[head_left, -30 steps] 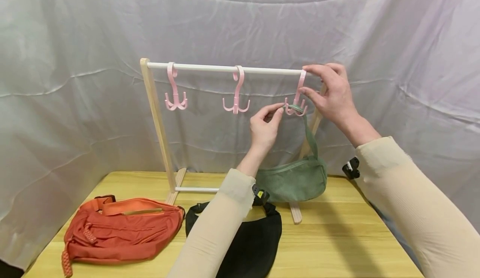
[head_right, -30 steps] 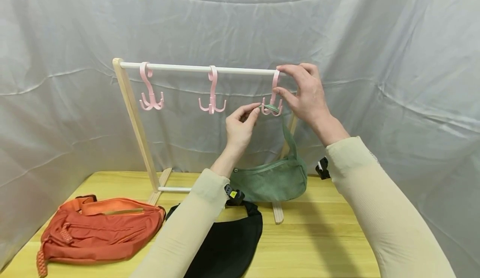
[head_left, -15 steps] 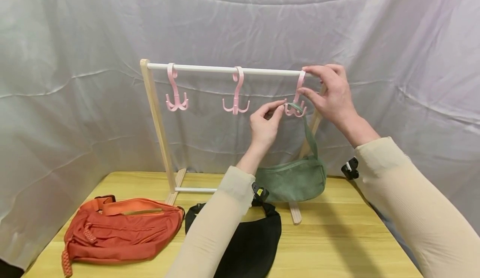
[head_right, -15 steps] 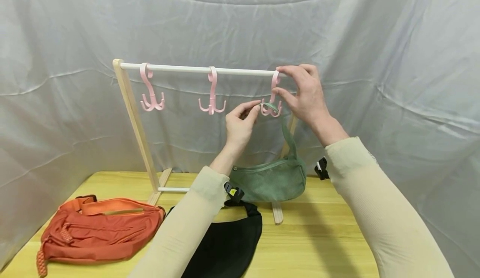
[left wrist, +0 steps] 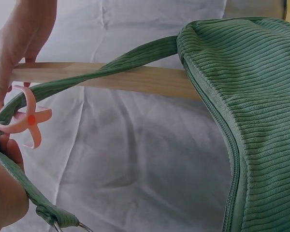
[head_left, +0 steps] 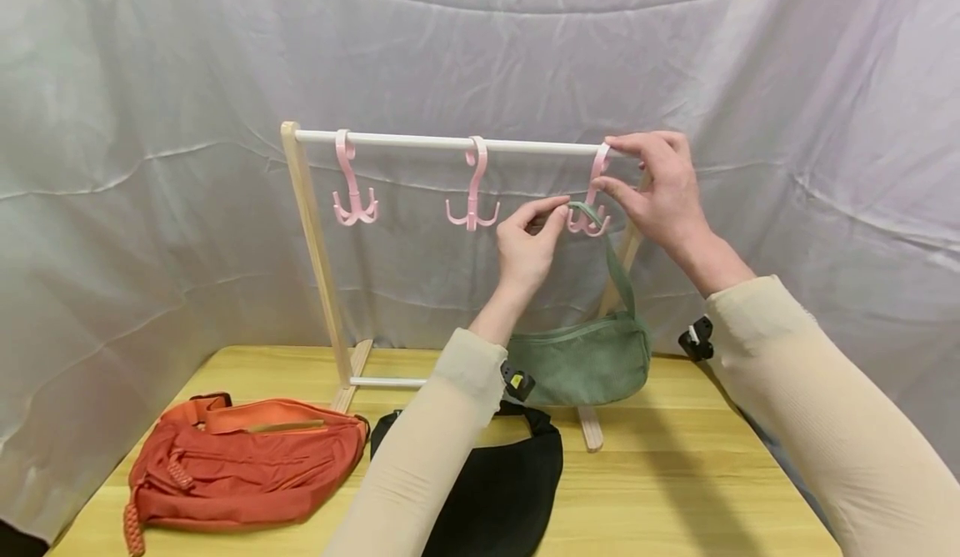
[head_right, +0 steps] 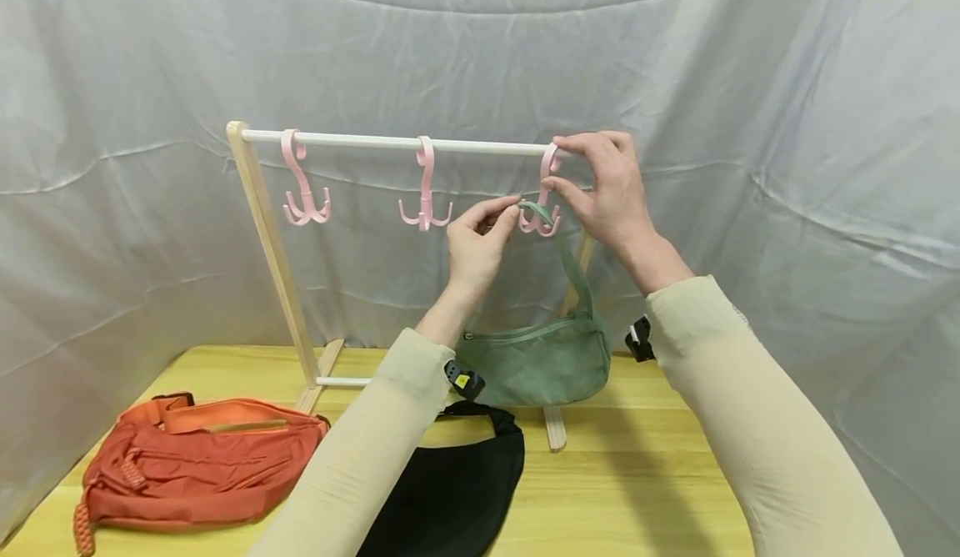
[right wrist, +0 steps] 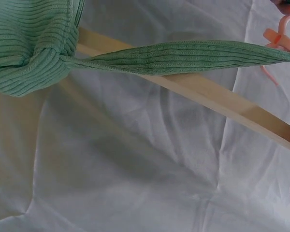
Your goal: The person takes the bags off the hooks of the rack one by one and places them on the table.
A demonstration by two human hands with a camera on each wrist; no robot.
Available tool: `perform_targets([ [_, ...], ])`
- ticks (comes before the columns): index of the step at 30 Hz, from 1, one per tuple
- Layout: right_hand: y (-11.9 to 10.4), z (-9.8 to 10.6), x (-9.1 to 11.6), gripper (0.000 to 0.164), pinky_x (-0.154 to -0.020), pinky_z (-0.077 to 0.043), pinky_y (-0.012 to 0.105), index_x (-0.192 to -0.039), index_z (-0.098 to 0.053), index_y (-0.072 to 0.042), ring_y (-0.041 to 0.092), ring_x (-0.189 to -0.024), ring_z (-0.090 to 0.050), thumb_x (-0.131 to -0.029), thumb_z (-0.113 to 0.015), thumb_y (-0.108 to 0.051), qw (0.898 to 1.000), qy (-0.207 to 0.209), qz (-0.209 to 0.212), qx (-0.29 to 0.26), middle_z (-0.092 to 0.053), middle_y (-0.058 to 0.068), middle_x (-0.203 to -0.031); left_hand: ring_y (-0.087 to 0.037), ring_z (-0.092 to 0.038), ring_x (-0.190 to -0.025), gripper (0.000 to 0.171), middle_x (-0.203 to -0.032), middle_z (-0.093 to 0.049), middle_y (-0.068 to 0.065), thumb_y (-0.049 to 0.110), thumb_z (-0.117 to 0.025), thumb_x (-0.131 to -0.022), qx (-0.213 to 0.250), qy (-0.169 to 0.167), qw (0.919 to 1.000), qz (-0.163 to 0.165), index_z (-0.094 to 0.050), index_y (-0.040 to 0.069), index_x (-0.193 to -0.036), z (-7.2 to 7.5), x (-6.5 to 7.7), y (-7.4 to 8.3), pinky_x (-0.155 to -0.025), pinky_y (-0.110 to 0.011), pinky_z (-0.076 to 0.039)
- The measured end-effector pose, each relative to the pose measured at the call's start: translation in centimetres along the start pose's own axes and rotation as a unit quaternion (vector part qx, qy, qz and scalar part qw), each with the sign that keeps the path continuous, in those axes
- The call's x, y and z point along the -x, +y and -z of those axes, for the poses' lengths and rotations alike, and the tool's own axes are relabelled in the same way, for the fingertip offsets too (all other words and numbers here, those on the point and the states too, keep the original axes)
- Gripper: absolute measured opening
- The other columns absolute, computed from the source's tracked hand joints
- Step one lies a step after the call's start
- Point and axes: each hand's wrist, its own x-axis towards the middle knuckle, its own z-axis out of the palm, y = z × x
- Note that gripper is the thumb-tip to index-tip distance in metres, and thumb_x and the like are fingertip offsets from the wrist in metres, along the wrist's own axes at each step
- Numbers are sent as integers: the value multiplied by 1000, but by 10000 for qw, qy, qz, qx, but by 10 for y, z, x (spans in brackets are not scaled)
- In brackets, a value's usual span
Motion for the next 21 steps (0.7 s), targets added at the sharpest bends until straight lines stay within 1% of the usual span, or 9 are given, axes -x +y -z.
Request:
perform_targets([
  [4,0,-1,-1,52,-88,-36,29,-126,-68,3,44,-108,-50,-80,-89,-12,9999,72,-77,-100,-69,23,-121,-2,-67,-80,16,-103,-77,-20,2,-74,-95,-23,49,10000,-17,-78,-4,-110,0,-1,3,-71,-18,-54],
  [10,0,0,-2,52,-88,-35,30,-124,-69,2,42,-101,-49,-78,-90,-11,9997,115,-168,-134,-70,22,-118,-2,-67,-82,17,-105,-77,-19,3,-75,-96,-25,16,10000,-68,-78,-4,-111,-2,-4,8,-74,-19,-56],
  [15,0,1,-4,52,-88,-33,29,-119,-68,4,41,-96,-47,-77,-90,-15,9998,79,-145,-140,-70,22,-113,-2,-67,-81,17,-104,-77,-18,3,-75,-95,-33,37,10000,-29,-78,-4,-111,-3,-6,10,-74,-19,-56],
  [18,1,0,-5,51,-86,-32,27,-115,-67,5,38,-93,-46,-75,-90,-17,9997,70,-143,-167,-71,22,-112,-2,-67,-81,17,-103,-78,-17,3,-76,-95,-29,88,9999,-48,-79,-4,-109,-3,-6,12,-72,-19,-56],
  [21,1,-2,-6,51,-85,-31,26,-112,-66,6,30,-91,-44,-74,-91,-18,9997,64,-204,-154,-71,22,-111,-1,-68,-80,16,-102,-78,-16,4,-76,-94,-37,114,9999,-69,-79,-3,-109,-3,-7,13,-70,-18,-55],
])
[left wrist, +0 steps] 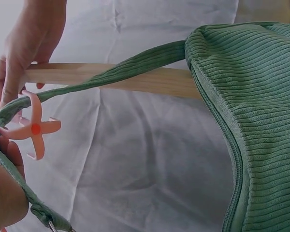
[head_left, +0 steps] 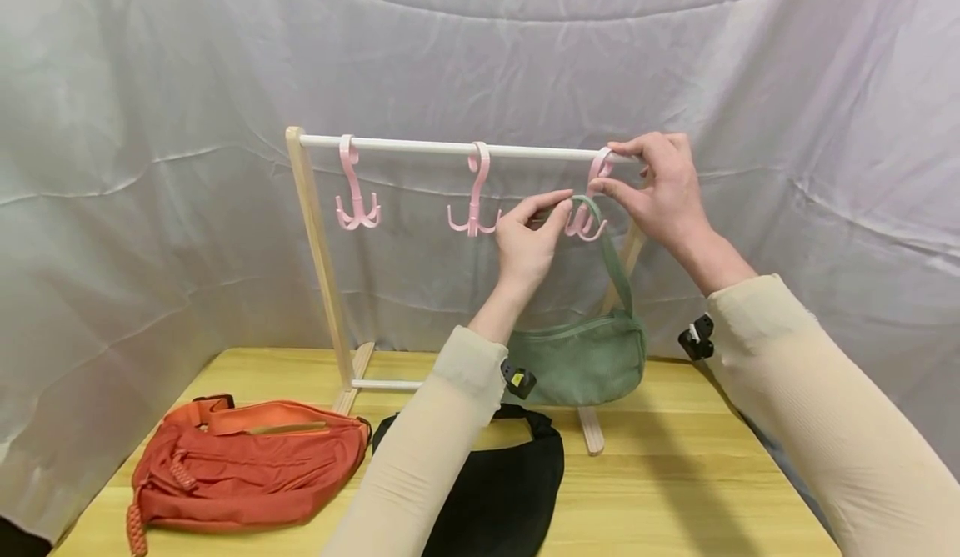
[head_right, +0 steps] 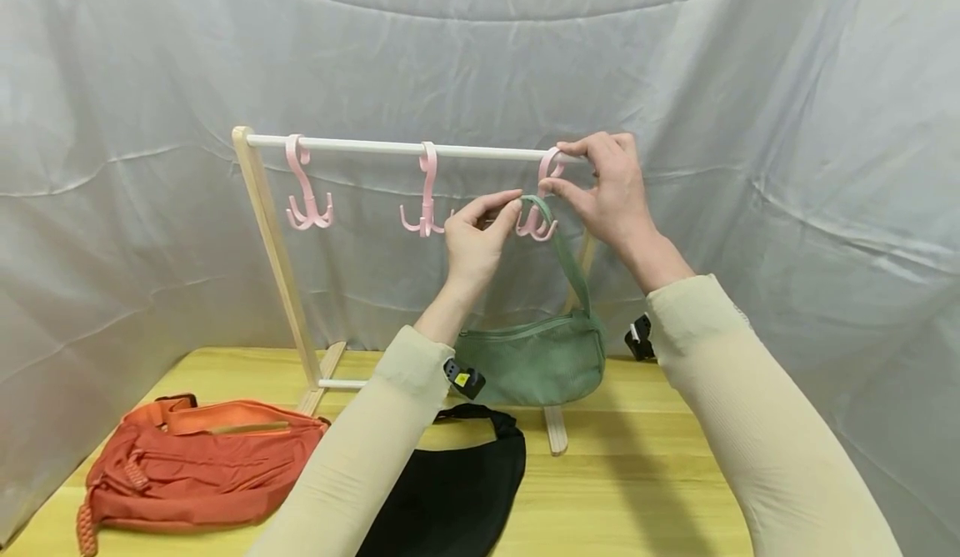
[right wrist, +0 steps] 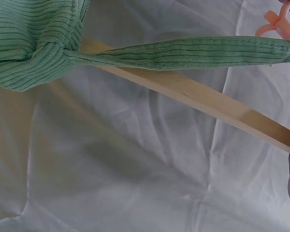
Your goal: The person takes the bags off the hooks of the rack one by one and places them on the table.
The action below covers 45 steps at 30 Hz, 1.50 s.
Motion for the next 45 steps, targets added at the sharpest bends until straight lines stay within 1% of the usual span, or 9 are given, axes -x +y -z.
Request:
perform_targets([
  [4,-1,-1,0,51,-81,-31,24,-112,-67,5,24,-92,-42,-74,-92,-16,9998,-4,-193,38,-71,22,-111,-1,-68,-81,17,-102,-79,-15,6,-76,-95,-8,-46,10000,-2,-79,-2,-110,1,0,1,-68,-18,-54],
  [10,-1,-2,0,49,-78,-33,23,-113,-67,4,35,-96,-42,-75,-92,-15,9992,-40,-389,37,-70,21,-112,0,-68,-78,18,-103,-78,-15,7,-77,-95,18,-73,10000,-49,-79,-2,-111,0,0,4,-66,-19,-55],
  [16,-2,-2,-1,48,-79,-33,23,-112,-66,5,34,-95,-43,-76,-91,-14,9993,-28,-374,35,-71,20,-114,1,-65,-74,17,-101,-78,-16,5,-78,-94,61,51,9998,-207,-79,-3,-109,-2,-2,7,-61,-17,-51],
  [22,0,-1,0,48,-79,-31,23,-114,-65,6,38,-95,-43,-79,-89,-15,9996,-45,-286,69,-70,22,-113,0,-66,-75,18,-103,-78,-15,5,-77,-94,135,82,9997,-185,-79,-3,-110,-4,-2,11,-64,-17,-53],
  [29,2,0,1,45,-79,-32,24,-112,-64,8,39,-95,-42,-81,-89,-12,9997,-66,-242,33,-69,24,-113,-5,-69,-78,18,-104,-78,-16,4,-77,-93,190,91,9993,-305,-79,-4,-109,-6,-1,13,-66,-20,-56],
  [32,3,1,2,42,-79,-33,22,-110,-63,8,39,-97,-43,-82,-88,-11,9997,-30,-254,32,-70,22,-116,-4,-70,-80,18,-104,-78,-17,3,-77,-93,287,76,9990,-320,-78,-5,-110,-7,-1,14,-68,-21,-57],
  [37,3,1,2,39,-79,-34,20,-108,-63,8,40,-98,-44,-84,-88,-10,9997,35,-226,19,-71,21,-118,-2,-69,-81,18,-104,-78,-17,2,-78,-93,346,95,9986,-391,-78,-5,-109,-9,-1,15,-68,-19,-56],
  [42,2,-1,1,39,-79,-34,19,-109,-64,7,41,-98,-44,-84,-88,-10,9998,76,-178,9,-71,20,-117,-10,-71,-83,18,-104,-77,-18,2,-77,-94,430,-62,9980,-459,-78,-6,-110,-11,1,17,-66,-18,-54],
  [45,2,-2,1,43,-79,-32,20,-111,-65,7,41,-97,-43,-84,-87,-19,9999,50,-151,-20,-71,21,-115,-18,-72,-85,18,-105,-76,-19,2,-76,-94,429,-119,9980,-450,-78,-6,-110,-10,3,18,-66,-18,-52],
])
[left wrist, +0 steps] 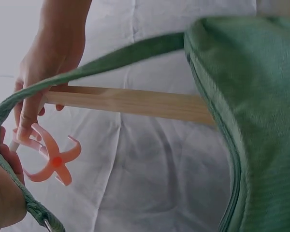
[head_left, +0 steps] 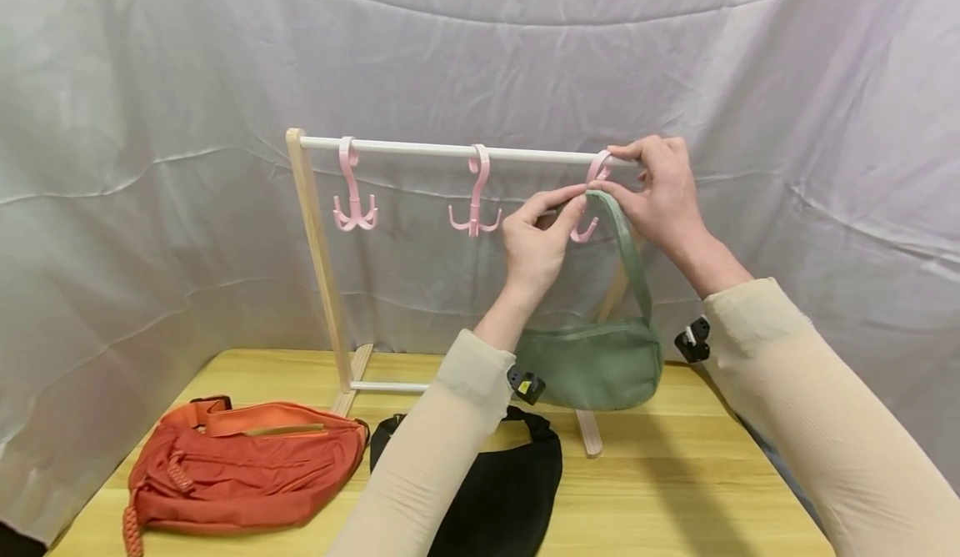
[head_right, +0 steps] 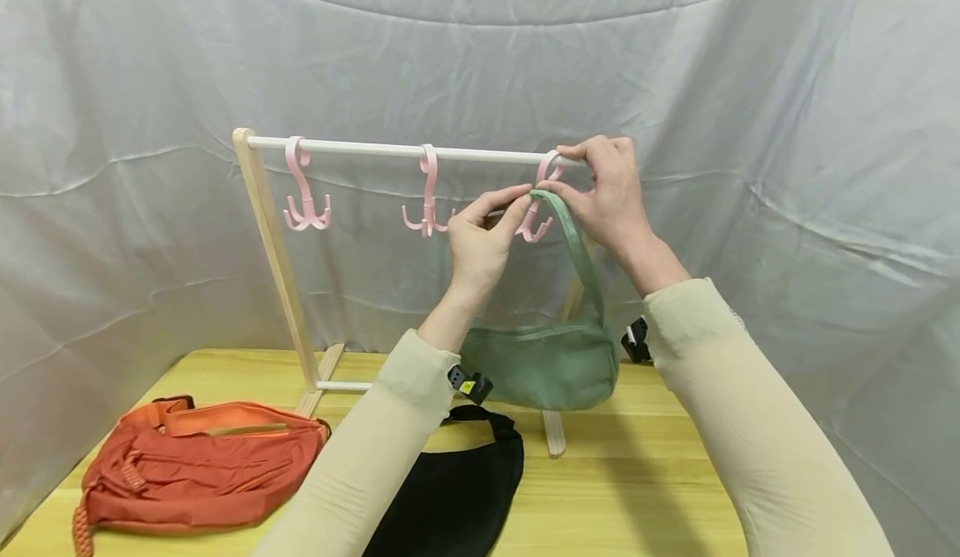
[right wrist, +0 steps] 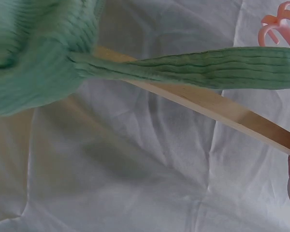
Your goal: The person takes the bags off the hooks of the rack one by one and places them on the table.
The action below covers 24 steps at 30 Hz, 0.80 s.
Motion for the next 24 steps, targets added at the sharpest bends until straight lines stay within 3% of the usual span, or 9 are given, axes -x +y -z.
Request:
perform_targets([
  [4,0,-1,-1,59,-80,-30,23,-114,-66,6,36,-93,-42,-83,-80,-43,10000,-36,-7,-52,-69,23,-109,-28,-71,-87,18,-105,-76,-19,1,-76,-94,1,-57,10000,-8,-77,-6,-110,2,4,0,-66,-17,-51],
  [6,0,-1,-1,62,-81,-31,24,-114,-67,6,24,-93,-42,-81,-80,-45,9999,-10,-34,-110,-69,23,-107,-29,-71,-87,18,-104,-75,-20,1,-76,-94,29,-116,9999,-16,-77,-6,-110,3,7,1,-67,-18,-53],
  [10,0,0,0,52,-81,-31,24,-114,-68,5,0,-96,-33,-79,-89,-26,9999,20,-55,-111,-70,23,-107,-25,-71,-88,18,-103,-74,-22,-1,-76,-93,90,-146,9998,-78,-77,-8,-110,6,14,2,-73,-20,-56],
  [12,-1,0,0,51,-82,-32,24,-116,-68,5,-3,-98,-30,-76,-92,-16,9999,9,-59,-95,-70,23,-107,-21,-71,-89,18,-104,-74,-23,-2,-76,-93,112,-133,9997,-143,-77,-9,-109,8,17,3,-76,-21,-56],
  [15,-1,1,0,53,-81,-34,25,-120,-69,4,4,-98,-35,-75,-93,-11,9999,-27,-96,-82,-70,23,-109,-17,-71,-93,18,-105,-74,-24,-3,-76,-92,165,-138,9995,-210,-76,-9,-109,10,21,4,-80,-23,-56],
  [20,-1,2,0,53,-80,-35,26,-125,-70,-1,33,-100,-44,-79,-92,-12,9998,-126,-122,-68,-72,20,-117,-18,-71,-105,18,-105,-73,-26,-4,-76,-91,255,-212,9992,-222,-76,-11,-108,14,26,5,-89,-30,-59],
  [24,-2,2,1,51,-80,-37,25,-127,-71,-2,31,-102,-45,-81,-91,-13,9995,-166,-278,-67,-72,19,-119,-21,-71,-106,18,-106,-74,-25,-5,-77,-91,231,-254,9991,-233,-76,-11,-108,19,29,6,-91,-33,-59],
])
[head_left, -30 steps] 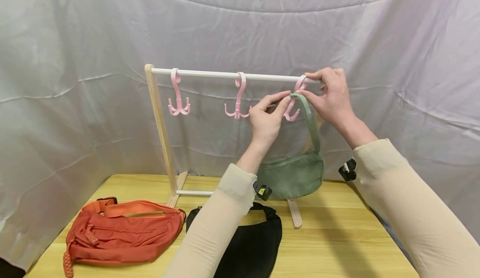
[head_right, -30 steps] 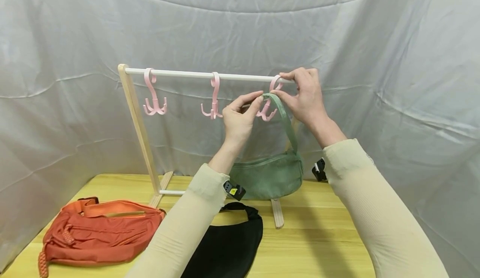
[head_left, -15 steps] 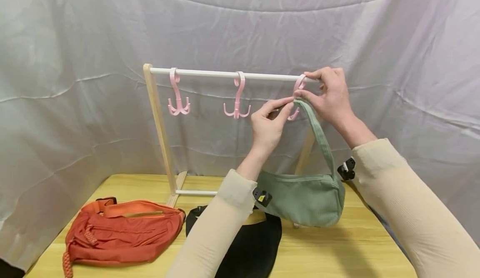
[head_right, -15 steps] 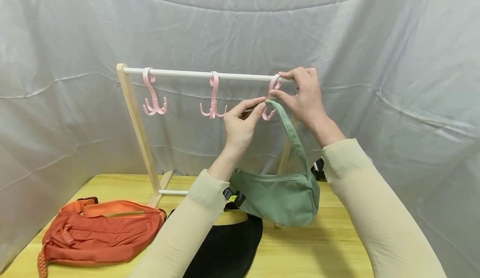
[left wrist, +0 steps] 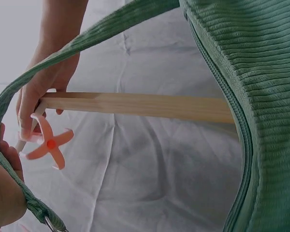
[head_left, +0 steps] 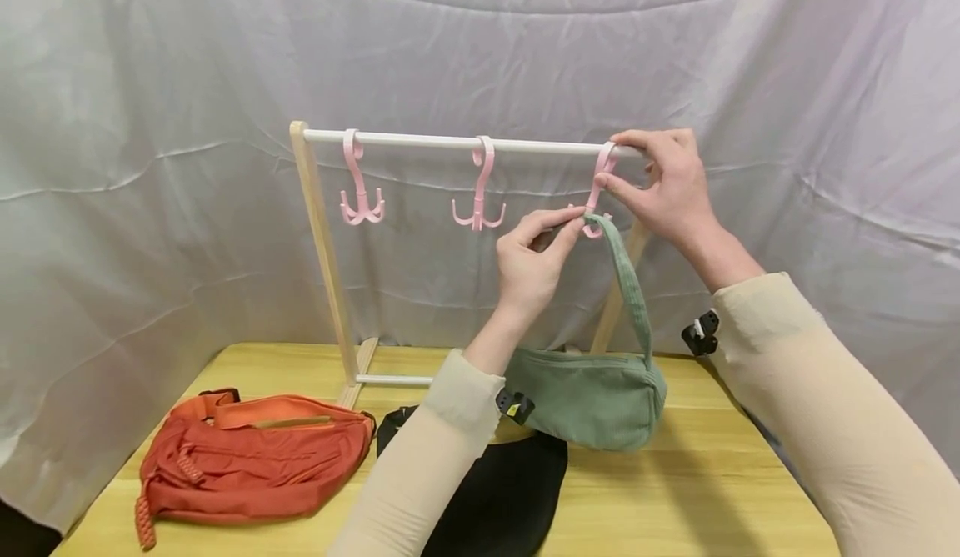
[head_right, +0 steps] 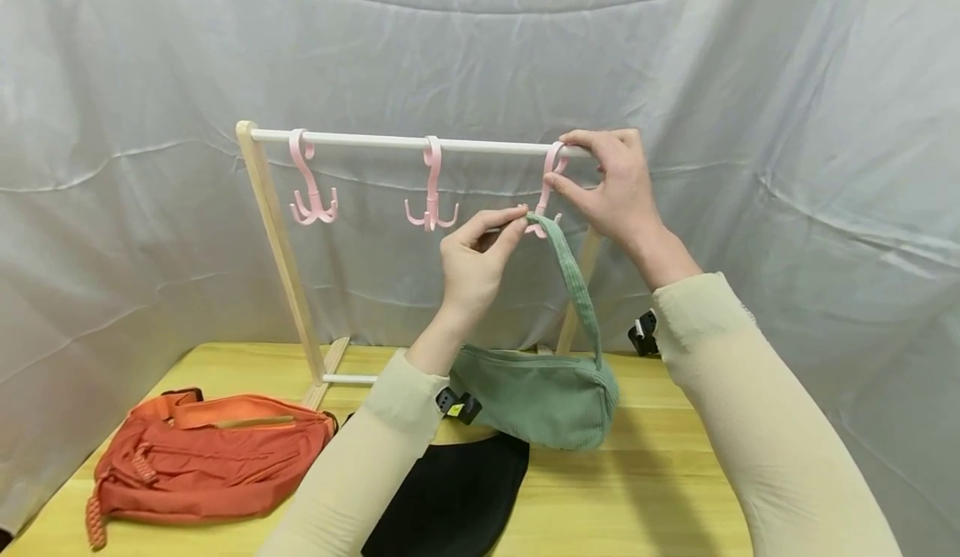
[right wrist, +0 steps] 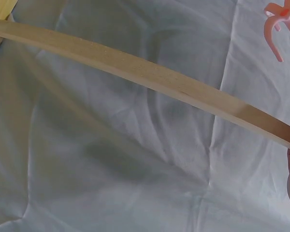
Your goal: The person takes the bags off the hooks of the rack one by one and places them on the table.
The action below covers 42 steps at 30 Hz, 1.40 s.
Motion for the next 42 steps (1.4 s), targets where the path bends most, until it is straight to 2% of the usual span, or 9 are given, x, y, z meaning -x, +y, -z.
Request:
perform_targets([
  [4,-1,1,0,52,-81,-38,23,-130,-70,-4,20,-103,-44,-82,-89,-10,9998,-56,-197,0,-72,16,-122,-21,-71,-104,18,-108,-74,-25,-5,-76,-91,-140,-61,9998,-83,-76,-11,-107,5,3,1,-91,-40,-59],
  [6,-1,2,0,53,-82,-37,23,-132,-69,-5,18,-104,-44,-82,-88,-10,9996,-89,-254,5,-72,15,-123,-19,-70,-102,17,-107,-74,-24,-4,-76,-91,-233,-85,9996,-125,-76,-10,-108,8,4,2,-91,-40,-60],
  [15,1,2,0,59,-88,-37,34,-140,-66,-9,28,-106,-45,-84,-85,-13,9988,-223,-435,-51,-67,22,-113,-12,-66,-97,16,-101,-75,-22,-3,-77,-91,-494,-74,9986,-181,-78,-8,-106,22,8,7,-87,-27,-56],
  [19,2,3,1,67,-104,-39,41,-148,-58,-9,32,-125,-46,-86,-82,-16,9989,-263,-377,-56,-64,18,-136,-11,-66,-97,15,-101,-75,-21,-2,-77,-91,-603,-85,9980,-149,-78,-8,-106,26,8,8,-86,-22,-55],
  [23,1,4,7,73,-124,-25,45,-154,-50,-7,30,-150,-33,-89,-77,-25,9986,-362,-375,-65,-48,7,-160,-10,-65,-96,15,-101,-75,-22,-2,-77,-91,-655,-102,9977,-117,-78,-7,-105,30,9,9,-84,-20,-54],
  [27,-2,8,20,77,-128,-15,46,-159,-43,-10,21,-159,-17,-93,-73,-34,9971,-474,-566,-170,-37,0,-167,-10,-64,-95,15,-100,-75,-21,-1,-78,-91,-717,-114,9973,-80,-79,-6,-105,33,11,8,-82,-18,-52],
  [31,-5,11,34,78,-128,-14,49,-162,-38,-15,16,-159,-12,-95,-72,-35,9957,-437,-740,-354,-32,-4,-169,-10,-64,-95,14,-100,-75,-21,-1,-78,-91,-716,-124,9973,-103,-79,-6,-105,36,13,8,-81,-18,-52],
  [37,-12,12,62,76,-126,-20,53,-162,-40,-19,22,-158,-20,-93,-72,-27,9956,-105,-761,-535,-33,-5,-168,-12,-63,-95,13,-99,-75,-21,-2,-77,-91,-771,-183,9966,-219,-79,-6,-104,40,15,9,-82,-19,-52],
  [42,-20,9,97,71,-126,-25,39,-160,-44,-16,24,-154,-33,-96,-71,-32,9951,165,-653,-720,-40,-1,-165,-18,-63,-95,13,-98,-75,-19,-2,-77,-92,-905,-331,9948,-342,-79,-5,-104,43,19,8,-83,-21,-54],
])
